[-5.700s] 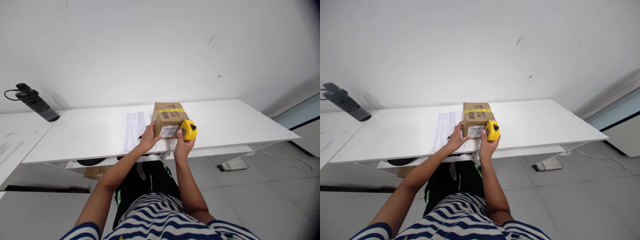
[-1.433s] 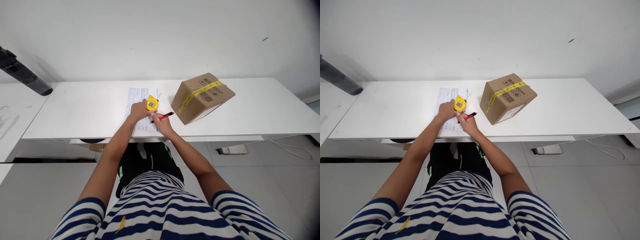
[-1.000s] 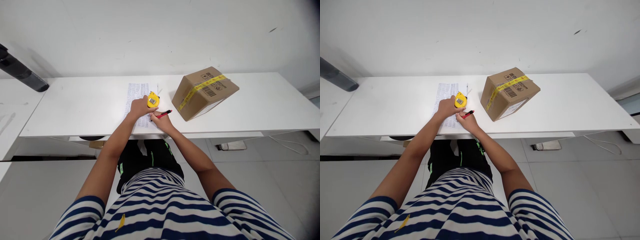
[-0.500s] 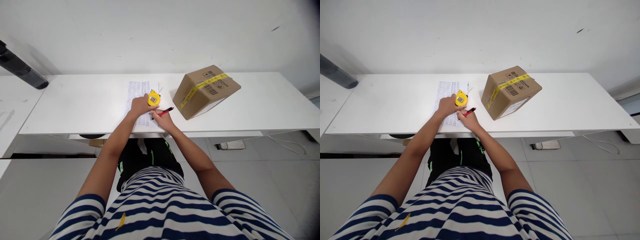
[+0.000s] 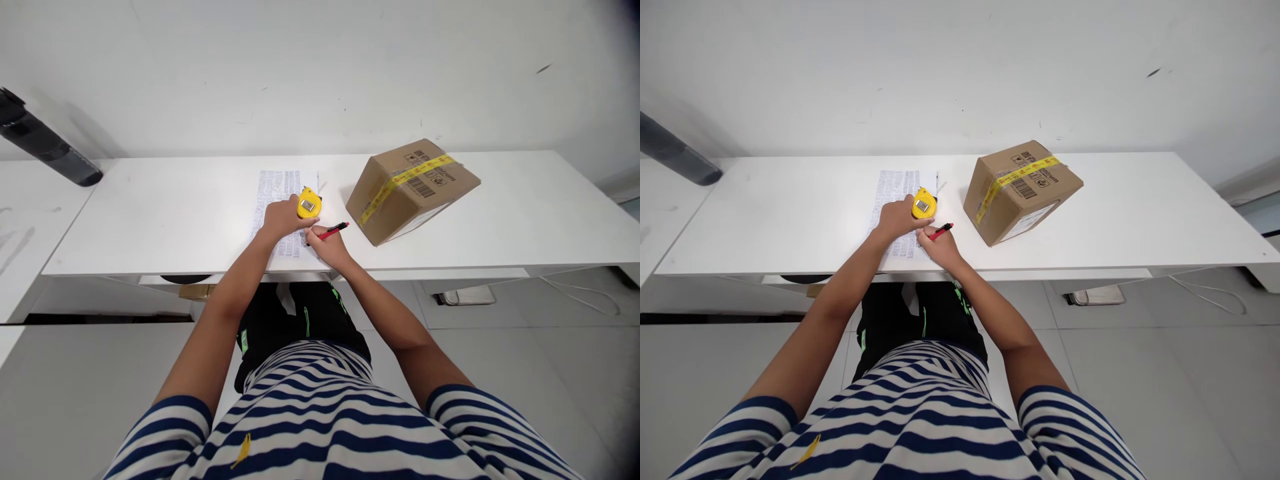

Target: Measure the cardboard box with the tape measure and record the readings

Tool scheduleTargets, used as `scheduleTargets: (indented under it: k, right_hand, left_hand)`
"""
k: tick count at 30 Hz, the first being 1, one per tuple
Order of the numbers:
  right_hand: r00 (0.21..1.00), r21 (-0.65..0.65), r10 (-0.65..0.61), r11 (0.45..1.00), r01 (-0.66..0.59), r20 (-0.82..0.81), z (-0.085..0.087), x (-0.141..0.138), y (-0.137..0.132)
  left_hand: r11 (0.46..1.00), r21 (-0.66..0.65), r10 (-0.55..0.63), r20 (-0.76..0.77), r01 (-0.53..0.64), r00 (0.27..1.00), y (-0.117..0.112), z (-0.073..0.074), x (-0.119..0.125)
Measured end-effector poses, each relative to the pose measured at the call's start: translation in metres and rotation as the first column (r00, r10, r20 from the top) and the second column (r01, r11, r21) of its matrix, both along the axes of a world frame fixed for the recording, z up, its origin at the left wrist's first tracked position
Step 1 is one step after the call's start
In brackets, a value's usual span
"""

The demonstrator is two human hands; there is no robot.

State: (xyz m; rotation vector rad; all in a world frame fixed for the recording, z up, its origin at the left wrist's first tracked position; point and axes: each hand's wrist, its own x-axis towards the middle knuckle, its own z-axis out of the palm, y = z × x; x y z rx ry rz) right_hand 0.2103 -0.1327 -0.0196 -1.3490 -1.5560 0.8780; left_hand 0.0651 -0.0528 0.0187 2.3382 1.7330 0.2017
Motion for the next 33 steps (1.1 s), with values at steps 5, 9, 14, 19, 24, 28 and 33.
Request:
scheduleTargets:
  k: [5,9,14,19,24,28,33]
  right_hand:
    - [1.0,0.007,-0.022,1.0,0.022,0.005,0.0007,0.0001,-0.0002]
    - [0.999,0.0,-0.047,0.999,0.047,0.012,0.0017,0.0004,0.0005]
    - [1.0,0.006,-0.029,1.0,0.029,0.01,0.002,0.0001,0.0003]
    - [1.0,0.022,-0.031,0.999,0.031,-0.008,0.0041,-0.0004,-0.0012]
    - [0.999,0.032,-0.054,0.998,0.054,0.004,0.006,0.0004,-0.0024]
    - [0.999,0.024,-0.043,0.999,0.042,0.009,0.0062,0.0014,-0.0014]
    - [0.999,-0.022,-0.033,0.999,0.033,0.014,0.005,0.0022,0.0009]
  left_hand:
    - [1.0,0.006,-0.005,-0.008,0.005,1.0,0.0009,-0.001,0.0004]
    - [1.0,0.026,-0.006,-0.021,0.006,1.0,0.0025,-0.0026,0.0012]
    - [1.0,0.027,-0.014,0.002,0.014,1.0,0.0022,-0.0024,0.0011]
    - [1.0,0.023,-0.003,-0.024,0.003,1.0,0.0003,0.0009,0.0019]
    - [1.0,0.008,-0.005,-0.017,0.005,1.0,0.0001,0.002,0.0024]
    - [1.0,0.022,-0.006,-0.018,0.007,1.0,0.0009,0.0012,0.0023]
    - [1.0,0.014,-0.005,-0.015,0.005,1.0,0.0012,0.0004,0.0019]
